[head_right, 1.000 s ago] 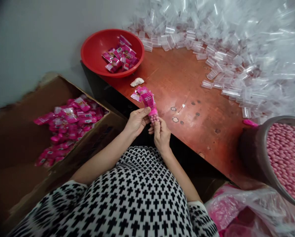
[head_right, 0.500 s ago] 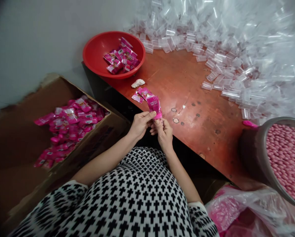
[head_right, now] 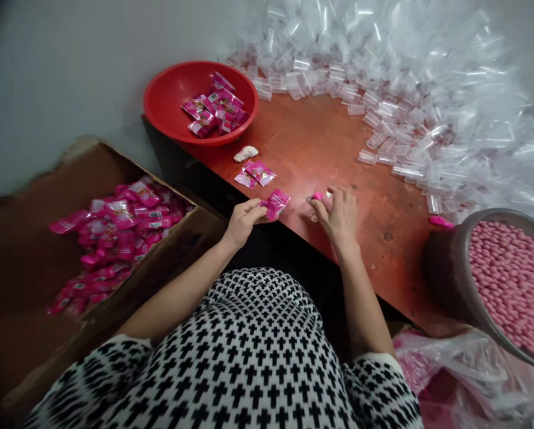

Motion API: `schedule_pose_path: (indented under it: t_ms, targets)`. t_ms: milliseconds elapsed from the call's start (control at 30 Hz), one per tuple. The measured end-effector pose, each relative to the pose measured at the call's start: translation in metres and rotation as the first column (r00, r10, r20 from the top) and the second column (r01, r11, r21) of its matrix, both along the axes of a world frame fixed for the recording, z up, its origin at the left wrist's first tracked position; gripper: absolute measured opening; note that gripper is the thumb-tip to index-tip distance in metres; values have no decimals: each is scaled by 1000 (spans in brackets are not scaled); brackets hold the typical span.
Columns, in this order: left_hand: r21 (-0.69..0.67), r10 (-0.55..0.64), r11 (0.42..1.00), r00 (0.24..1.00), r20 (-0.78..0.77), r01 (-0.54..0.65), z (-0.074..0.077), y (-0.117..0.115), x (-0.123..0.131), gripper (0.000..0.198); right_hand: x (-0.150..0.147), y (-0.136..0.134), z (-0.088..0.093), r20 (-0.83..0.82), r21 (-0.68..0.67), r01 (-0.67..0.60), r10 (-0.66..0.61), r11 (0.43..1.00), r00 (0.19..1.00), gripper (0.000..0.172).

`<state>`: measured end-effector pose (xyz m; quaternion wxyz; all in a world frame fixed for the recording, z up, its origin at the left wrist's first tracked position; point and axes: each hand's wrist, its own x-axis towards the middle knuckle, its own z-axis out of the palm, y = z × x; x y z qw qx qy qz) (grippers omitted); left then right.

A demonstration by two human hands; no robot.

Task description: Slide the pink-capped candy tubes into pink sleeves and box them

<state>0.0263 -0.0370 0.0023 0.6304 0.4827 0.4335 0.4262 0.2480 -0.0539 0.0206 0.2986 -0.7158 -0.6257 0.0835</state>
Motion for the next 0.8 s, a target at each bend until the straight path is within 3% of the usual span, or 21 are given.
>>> schedule_pose_path:
  t_ms: [67,133,233,333,400,467,500,600,700,800]
  targets:
    - [145,-62,985,983,-173,88,4,-1,1,26,-11,3,13,-242,19,-135,136,991,961,48]
    - [245,-88,955,950,-299,165,11,-2,1,26,-25,5,23,-490,-11,-326,279,945,826,43]
    - [309,-102,924,923,-370,226,18,1,-4,25,-38,6,24,-703,-65,-465,290,883,649,37]
    - [290,-61,942,938,-342,167,15,11,-17,23,-36,4,16,-798,-33,-298,155,954,582,26]
    - [200,70,979,978,-195,-30,9,16,-24,22,-34,1,10,-844,31,-104,82,994,529,24]
    - [48,193,980,981,-27,-191,3,15,-21,21,-38,-2,4,-879,48,17,34,999,475,27]
    - [-25,184,983,982,38,-183,2,10,-15,19,-43,-4,1,-891,34,41,11,999,454,29]
    - [-199,51,980,959,279,6,2,-10,10,26,-70,-11,-6,-899,-14,86,-51,996,435,30]
    - [-288,193,955,888,418,-72,5,-26,26,32,-93,-18,-13,-892,-7,91,-47,996,450,30]
    - [-332,317,926,851,418,-182,5,-29,25,30,-99,-24,-16,-890,1,45,-19,999,455,29]
